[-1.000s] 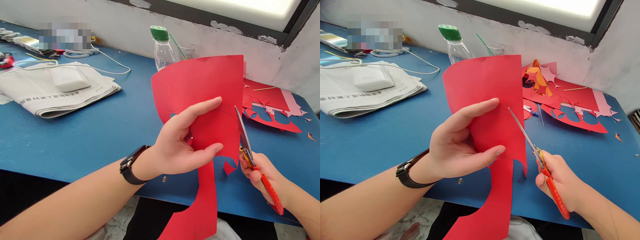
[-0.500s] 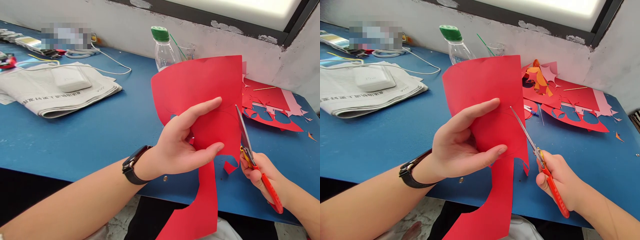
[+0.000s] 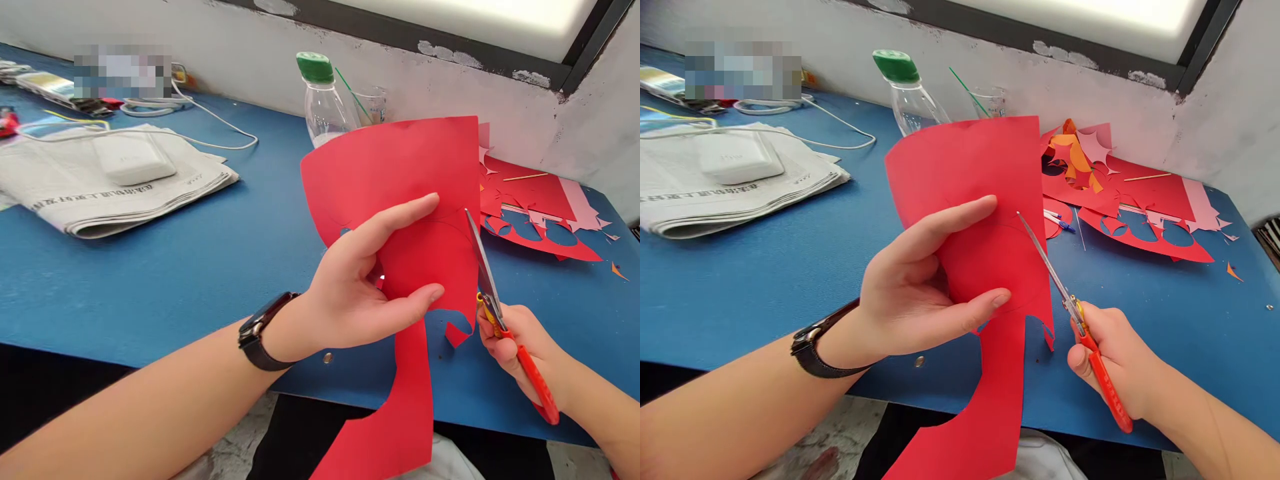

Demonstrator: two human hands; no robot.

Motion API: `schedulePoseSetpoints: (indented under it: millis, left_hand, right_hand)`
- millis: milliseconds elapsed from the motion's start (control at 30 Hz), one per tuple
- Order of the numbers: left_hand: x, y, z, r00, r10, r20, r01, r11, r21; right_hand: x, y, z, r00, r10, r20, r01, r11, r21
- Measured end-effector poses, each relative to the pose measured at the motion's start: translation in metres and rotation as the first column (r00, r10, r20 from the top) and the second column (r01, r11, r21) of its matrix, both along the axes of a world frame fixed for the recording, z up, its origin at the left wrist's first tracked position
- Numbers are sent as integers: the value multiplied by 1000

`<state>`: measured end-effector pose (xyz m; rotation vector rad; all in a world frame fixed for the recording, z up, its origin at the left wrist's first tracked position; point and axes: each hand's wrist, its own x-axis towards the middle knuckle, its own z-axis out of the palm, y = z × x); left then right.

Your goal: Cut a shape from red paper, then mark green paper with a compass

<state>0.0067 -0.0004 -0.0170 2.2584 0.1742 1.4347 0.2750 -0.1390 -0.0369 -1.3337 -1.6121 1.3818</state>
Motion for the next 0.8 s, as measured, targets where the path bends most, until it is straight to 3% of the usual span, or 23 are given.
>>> schedulePoseSetpoints:
  millis: [333, 800]
  left_hand:
    - [-1, -1, 6, 1000, -6, 13, 6, 999, -44]
    - [-2, 7, 15, 1000, 1, 1, -1, 996, 86]
  right_hand:
    - [0, 0, 11, 999, -3, 51, 5, 999, -40]
    - [5, 1, 9, 999, 11, 47, -8, 999, -53]
